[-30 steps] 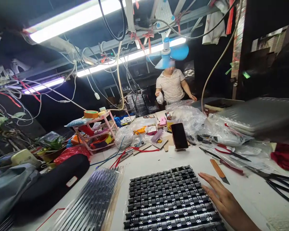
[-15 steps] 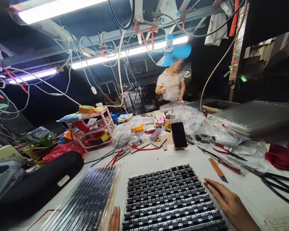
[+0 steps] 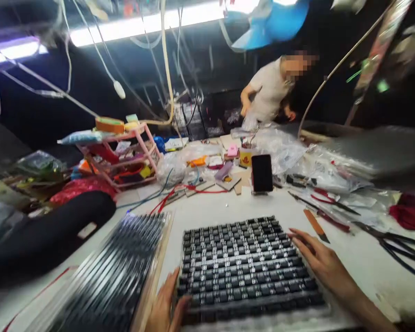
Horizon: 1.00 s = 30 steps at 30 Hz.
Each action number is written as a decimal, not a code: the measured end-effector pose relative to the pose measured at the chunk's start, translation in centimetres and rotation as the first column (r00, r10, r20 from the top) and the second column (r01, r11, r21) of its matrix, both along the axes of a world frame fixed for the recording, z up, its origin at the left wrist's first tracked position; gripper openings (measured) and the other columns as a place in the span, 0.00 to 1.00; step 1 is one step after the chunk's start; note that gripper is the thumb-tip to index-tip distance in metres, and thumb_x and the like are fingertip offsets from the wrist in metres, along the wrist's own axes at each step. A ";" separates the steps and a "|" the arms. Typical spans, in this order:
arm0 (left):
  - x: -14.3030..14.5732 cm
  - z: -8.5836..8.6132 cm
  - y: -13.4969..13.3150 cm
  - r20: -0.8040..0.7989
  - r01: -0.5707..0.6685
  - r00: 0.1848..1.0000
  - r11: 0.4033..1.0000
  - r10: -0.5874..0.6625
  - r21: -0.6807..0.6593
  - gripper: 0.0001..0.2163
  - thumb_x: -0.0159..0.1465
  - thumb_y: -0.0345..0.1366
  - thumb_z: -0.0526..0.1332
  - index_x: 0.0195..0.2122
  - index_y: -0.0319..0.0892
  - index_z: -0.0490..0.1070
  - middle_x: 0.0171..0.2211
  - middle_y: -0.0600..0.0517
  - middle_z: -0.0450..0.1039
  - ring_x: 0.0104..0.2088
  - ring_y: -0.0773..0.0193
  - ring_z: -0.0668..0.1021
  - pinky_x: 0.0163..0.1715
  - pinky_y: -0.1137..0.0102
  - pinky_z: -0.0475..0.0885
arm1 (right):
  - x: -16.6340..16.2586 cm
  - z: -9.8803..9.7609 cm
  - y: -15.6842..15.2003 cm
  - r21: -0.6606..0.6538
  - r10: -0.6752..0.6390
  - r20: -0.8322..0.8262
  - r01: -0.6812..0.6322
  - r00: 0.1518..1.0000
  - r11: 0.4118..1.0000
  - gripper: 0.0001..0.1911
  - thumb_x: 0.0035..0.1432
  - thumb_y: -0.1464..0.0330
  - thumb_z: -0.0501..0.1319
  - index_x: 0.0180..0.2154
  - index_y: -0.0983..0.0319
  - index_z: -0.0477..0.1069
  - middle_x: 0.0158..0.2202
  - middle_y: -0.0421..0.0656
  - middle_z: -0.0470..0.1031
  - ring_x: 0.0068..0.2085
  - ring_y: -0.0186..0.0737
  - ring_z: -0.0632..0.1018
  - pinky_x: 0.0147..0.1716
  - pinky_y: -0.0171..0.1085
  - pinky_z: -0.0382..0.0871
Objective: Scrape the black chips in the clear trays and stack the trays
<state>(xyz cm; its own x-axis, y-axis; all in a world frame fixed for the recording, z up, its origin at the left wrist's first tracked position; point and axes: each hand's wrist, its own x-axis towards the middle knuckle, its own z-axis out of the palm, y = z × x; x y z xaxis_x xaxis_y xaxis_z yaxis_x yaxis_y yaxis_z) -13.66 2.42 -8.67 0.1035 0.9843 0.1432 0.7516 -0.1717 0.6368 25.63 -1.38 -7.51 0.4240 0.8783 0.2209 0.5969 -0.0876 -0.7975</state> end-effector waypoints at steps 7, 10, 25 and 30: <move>1.1 4.8 -0.8 0.062 -0.078 0.994 0.990 0.086 -0.120 0.23 0.66 0.49 0.49 0.56 0.42 0.65 0.52 0.47 0.71 0.53 0.58 0.72 0.55 0.63 0.66 | 0.8 0.8 -1.6 -0.135 -0.007 0.101 0.021 0.995 0.991 0.25 0.56 0.49 0.53 0.49 0.56 0.71 0.45 0.44 0.76 0.42 0.47 0.77 0.32 0.41 0.74; 1.2 5.2 0.3 0.028 -0.085 0.996 0.991 0.089 -0.106 0.23 0.66 0.49 0.48 0.56 0.42 0.65 0.53 0.47 0.71 0.54 0.58 0.72 0.55 0.62 0.65 | 1.9 1.4 -1.0 -0.178 0.038 0.106 -0.019 0.994 0.984 0.25 0.56 0.49 0.52 0.49 0.55 0.70 0.41 0.43 0.78 0.42 0.49 0.77 0.35 0.45 0.74; 3.4 1.6 6.6 -0.243 0.237 0.940 0.970 -0.241 -0.046 0.33 0.65 0.54 0.43 0.67 0.45 0.36 0.67 0.43 0.35 0.66 0.52 0.41 0.61 0.47 0.43 | 1.2 2.2 2.2 0.061 0.378 0.459 -0.453 0.804 0.889 0.19 0.64 0.67 0.52 0.56 0.58 0.62 0.54 0.45 0.69 0.54 0.44 0.68 0.50 0.48 0.62; 3.3 1.7 6.9 -0.203 0.175 0.962 0.983 -0.181 -0.049 0.33 0.66 0.54 0.43 0.67 0.45 0.36 0.68 0.45 0.35 0.66 0.53 0.41 0.63 0.50 0.42 | 0.6 2.8 2.0 -0.028 0.518 0.547 -0.603 0.658 0.797 0.22 0.64 0.64 0.53 0.59 0.57 0.58 0.56 0.44 0.68 0.59 0.45 0.64 0.49 0.48 0.59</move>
